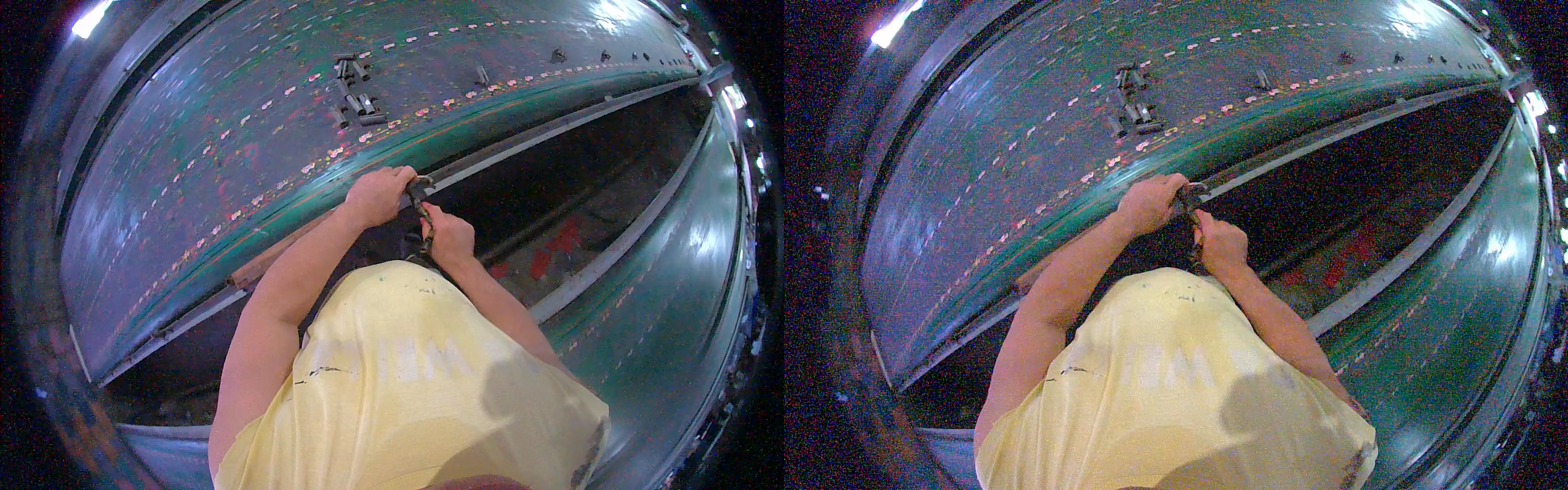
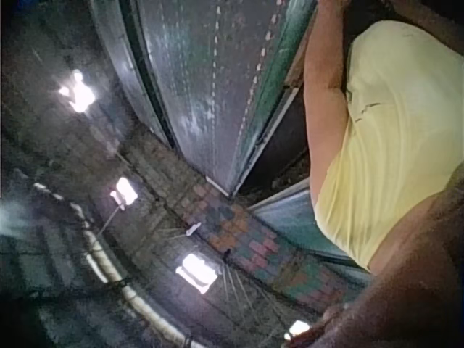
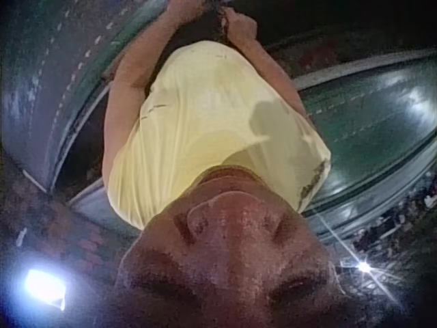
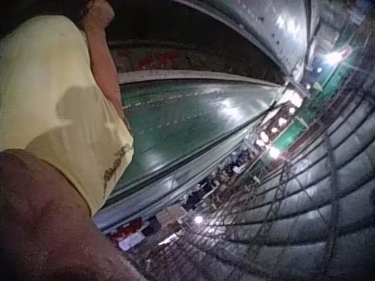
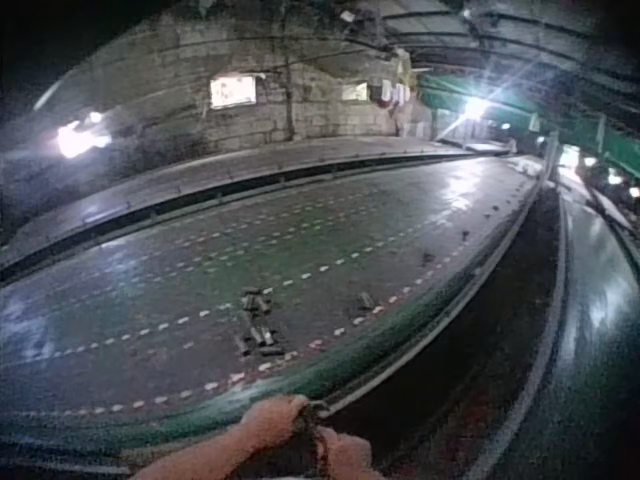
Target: The person repeatedly picks up small metal clips from a green conveyor belt and uses a wooden block to press or adjust them. The person handles the clips one at a time, placing them back on the belt after each adjustment.
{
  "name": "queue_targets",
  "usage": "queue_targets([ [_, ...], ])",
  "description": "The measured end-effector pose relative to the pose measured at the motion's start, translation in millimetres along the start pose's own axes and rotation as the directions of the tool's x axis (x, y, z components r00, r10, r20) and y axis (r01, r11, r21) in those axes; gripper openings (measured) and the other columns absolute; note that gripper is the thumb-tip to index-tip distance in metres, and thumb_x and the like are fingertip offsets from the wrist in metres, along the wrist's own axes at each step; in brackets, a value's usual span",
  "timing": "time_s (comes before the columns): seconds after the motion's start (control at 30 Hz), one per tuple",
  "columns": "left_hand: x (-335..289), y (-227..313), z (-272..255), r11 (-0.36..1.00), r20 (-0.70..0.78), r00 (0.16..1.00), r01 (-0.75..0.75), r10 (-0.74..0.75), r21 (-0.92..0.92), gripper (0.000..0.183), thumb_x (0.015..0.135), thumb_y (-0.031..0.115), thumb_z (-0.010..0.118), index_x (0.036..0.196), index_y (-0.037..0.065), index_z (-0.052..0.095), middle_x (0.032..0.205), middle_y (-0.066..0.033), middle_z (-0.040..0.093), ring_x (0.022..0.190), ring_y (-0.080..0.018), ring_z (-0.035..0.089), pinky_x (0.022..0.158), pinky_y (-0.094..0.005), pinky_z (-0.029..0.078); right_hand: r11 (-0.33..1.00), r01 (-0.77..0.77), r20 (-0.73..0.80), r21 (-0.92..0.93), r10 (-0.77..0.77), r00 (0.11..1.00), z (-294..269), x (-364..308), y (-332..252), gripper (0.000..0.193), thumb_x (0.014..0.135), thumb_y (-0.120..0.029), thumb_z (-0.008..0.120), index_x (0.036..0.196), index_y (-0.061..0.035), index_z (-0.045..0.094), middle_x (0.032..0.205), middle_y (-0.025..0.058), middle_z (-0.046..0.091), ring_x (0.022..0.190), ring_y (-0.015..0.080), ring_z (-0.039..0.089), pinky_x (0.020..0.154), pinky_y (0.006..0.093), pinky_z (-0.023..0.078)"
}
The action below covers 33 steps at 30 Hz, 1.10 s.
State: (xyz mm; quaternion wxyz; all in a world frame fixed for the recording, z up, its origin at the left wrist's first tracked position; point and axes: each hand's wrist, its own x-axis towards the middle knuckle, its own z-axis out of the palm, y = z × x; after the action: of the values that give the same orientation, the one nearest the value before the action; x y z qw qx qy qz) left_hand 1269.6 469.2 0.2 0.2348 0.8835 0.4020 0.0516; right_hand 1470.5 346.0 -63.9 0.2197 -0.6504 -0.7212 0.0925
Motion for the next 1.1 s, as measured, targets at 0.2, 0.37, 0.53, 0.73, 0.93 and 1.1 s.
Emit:
queue_targets([
  [0.2,2.9,-4.2,6.9,0.999,-0.039,0.999,-0.030,0.030,-0.013,0.046,0.091,0.004,0.071,0.136,0.015,0.063,0.128,-0.0129,0.074,0.123,-0.0376,0.071,0.099,-0.0515,0.060,0.979,0.119,-0.015,-0.164,-0.123,0.992,-4.6,5.1,-0.1,0.033,0.100,-0.029,0.075,0.131,-0.0180,0.076,0.087,0.0078,0.077,0.083,0.0319,0.076,0.071,0.0489,0.057],
  [0.37,4.3,-4.0,8.0,1.000,-0.028,0.999,-0.028,0.028,0.010,0.044,0.092,0.003,0.070,0.134,0.014,0.064,0.125,-0.0124,0.073,0.122,-0.0377,0.070,0.098,-0.0512,0.061,0.994,0.054,-0.122,-0.097,-0.066,0.990,0.7,2.0,-0.2,0.029,0.099,-0.028,0.077,0.126,-0.0182,0.079,0.091,0.0058,0.078,0.089,0.0305,0.075,0.075,0.0452,0.054],
  [0.53,3.5,1.2,5.5,1.000,-0.015,1.000,0.012,-0.012,0.000,0.040,0.093,0.007,0.070,0.132,0.013,0.064,0.124,-0.0127,0.073,0.121,-0.0377,0.070,0.097,-0.0517,0.062,0.888,-0.188,-0.068,0.419,0.237,0.969,25.5,-9.6,-7.1,0.021,0.106,-0.027,0.074,0.122,-0.0145,0.078,0.079,0.0031,0.074,0.073,0.0289,0.072,0.064,0.0428,0.052],
  [0.73,2.9,-1.1,8.5,1.000,-0.018,1.000,0.019,-0.019,0.003,0.040,0.094,0.010,0.071,0.133,0.013,0.064,0.124,-0.0123,0.073,0.120,-0.0374,0.070,0.097,-0.0510,0.063,-0.503,-0.671,0.820,0.545,0.150,0.553,20.2,1.1,5.3,0.027,0.114,-0.034,0.065,0.116,-0.0086,0.074,0.063,-0.0051,0.041,0.053,0.0093,0.037,0.051,0.0298,0.032],
  [0.93,-0.2,-1.4,4.4,1.000,0.002,1.000,0.003,-0.003,0.002,0.043,0.094,0.005,0.071,0.134,0.014,0.063,0.125,-0.0106,0.072,0.122,-0.0347,0.070,0.095,-0.0493,0.063,-0.584,-0.706,0.880,0.401,0.030,0.475,-2.8,10.2,13.8,0.031,0.114,-0.037,0.064,0.117,-0.0074,0.073,0.063,-0.0047,0.036,0.051,0.0107,0.034,0.050,0.0303,0.030],
  [1.1,-3.5,-9.6,6.8,0.998,-0.020,0.999,-0.034,0.033,-0.055,0.044,0.097,0.012,0.073,0.140,0.013,0.060,0.125,-0.0166,0.072,0.120,-0.0419,0.071,0.095,-0.0554,0.061,-0.129,-0.717,0.708,0.685,0.353,0.612,-6.2,-6.8,22.6,0.018,0.111,-0.025,0.069,0.110,-0.0078,0.074,0.065,-0.0025,0.048,0.051,0.0107,0.042,0.050,0.0305,0.034],
])
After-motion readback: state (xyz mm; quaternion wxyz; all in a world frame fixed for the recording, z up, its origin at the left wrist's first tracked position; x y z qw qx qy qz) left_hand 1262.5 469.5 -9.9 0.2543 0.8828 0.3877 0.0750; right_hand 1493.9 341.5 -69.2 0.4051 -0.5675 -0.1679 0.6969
